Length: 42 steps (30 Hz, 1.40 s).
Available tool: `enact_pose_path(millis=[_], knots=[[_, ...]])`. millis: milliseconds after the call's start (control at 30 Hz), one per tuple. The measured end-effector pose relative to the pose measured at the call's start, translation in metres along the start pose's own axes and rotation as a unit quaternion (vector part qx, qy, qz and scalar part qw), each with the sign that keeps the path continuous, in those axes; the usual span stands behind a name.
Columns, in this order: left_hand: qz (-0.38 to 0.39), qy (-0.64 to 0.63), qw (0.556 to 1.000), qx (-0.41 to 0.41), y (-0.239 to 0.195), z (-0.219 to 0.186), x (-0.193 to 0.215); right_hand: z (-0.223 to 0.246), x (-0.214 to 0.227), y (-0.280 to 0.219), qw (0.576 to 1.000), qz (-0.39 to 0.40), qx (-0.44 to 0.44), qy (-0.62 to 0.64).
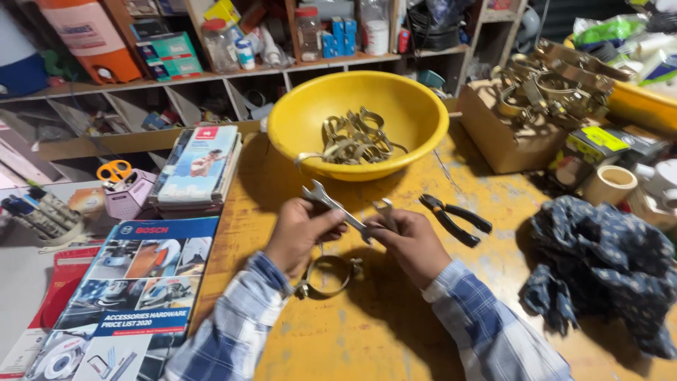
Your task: The person uses wrenches to assemble a metal clamp, first tightening a bolt and nut before attaching a metal hook to the assembly and securing it.
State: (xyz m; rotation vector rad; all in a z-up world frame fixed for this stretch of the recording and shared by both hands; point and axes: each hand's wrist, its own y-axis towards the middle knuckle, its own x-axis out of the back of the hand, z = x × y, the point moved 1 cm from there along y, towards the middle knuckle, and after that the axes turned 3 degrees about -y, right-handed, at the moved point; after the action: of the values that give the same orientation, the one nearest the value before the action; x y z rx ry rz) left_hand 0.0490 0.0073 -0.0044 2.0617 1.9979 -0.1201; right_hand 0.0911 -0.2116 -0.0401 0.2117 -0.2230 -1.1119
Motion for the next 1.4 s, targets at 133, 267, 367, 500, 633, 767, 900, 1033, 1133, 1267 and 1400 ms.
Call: enact_pose_path(millis=[133, 267, 367, 500, 633, 767, 900, 1033, 1133, 1267, 1400], knots=[[0.015, -0.026, 1.000, -0.002, 0.000, -0.002, -0.006, 0.007, 0.007, -0.001, 0.983, -0.038, -0.146, 0.107], [0.033, -0.029, 0.999, 0.005, -0.001, -0.004, -0.003, 0.013, 0.007, -0.001, 0.990, 0.031, -0.111, 0.077], [0.045, -0.006, 0.999, 0.013, 0.002, -0.006, 0.009, 0.023, 0.013, -0.006, 0.988, -0.005, -0.120, 0.098], [0.048, 0.108, 0.992, -0.034, 0.008, -0.004, 0.040, 0.044, 0.025, -0.007, 0.966, -0.064, -0.077, 0.240], [0.023, 0.155, 0.986, -0.066, 0.005, 0.000, 0.035, 0.056, 0.017, 0.003, 0.962, -0.006, -0.044, 0.269], [0.059, 0.128, 0.988, -0.060, -0.009, -0.002, 0.010, 0.055, 0.000, 0.021, 0.976, -0.006, -0.103, 0.192], [0.104, 0.125, 0.986, -0.044, -0.013, 0.004, -0.003, 0.047, -0.010, 0.032, 0.973, -0.001, -0.114, 0.203], [0.105, 0.092, 0.989, -0.036, -0.019, 0.008, -0.006, 0.057, -0.016, 0.020, 0.973, -0.007, -0.103, 0.206], [0.075, 0.114, 0.988, -0.069, -0.020, -0.002, -0.011, 0.060, -0.018, 0.016, 0.986, -0.025, -0.128, 0.100], [0.048, 0.226, 0.968, -0.097, -0.020, -0.013, -0.002, 0.055, -0.015, 0.011, 0.997, 0.020, -0.056, -0.042], [0.088, 0.443, 0.886, -0.102, -0.029, -0.035, 0.004, 0.061, -0.010, 0.010, 0.991, -0.007, -0.067, 0.118]])
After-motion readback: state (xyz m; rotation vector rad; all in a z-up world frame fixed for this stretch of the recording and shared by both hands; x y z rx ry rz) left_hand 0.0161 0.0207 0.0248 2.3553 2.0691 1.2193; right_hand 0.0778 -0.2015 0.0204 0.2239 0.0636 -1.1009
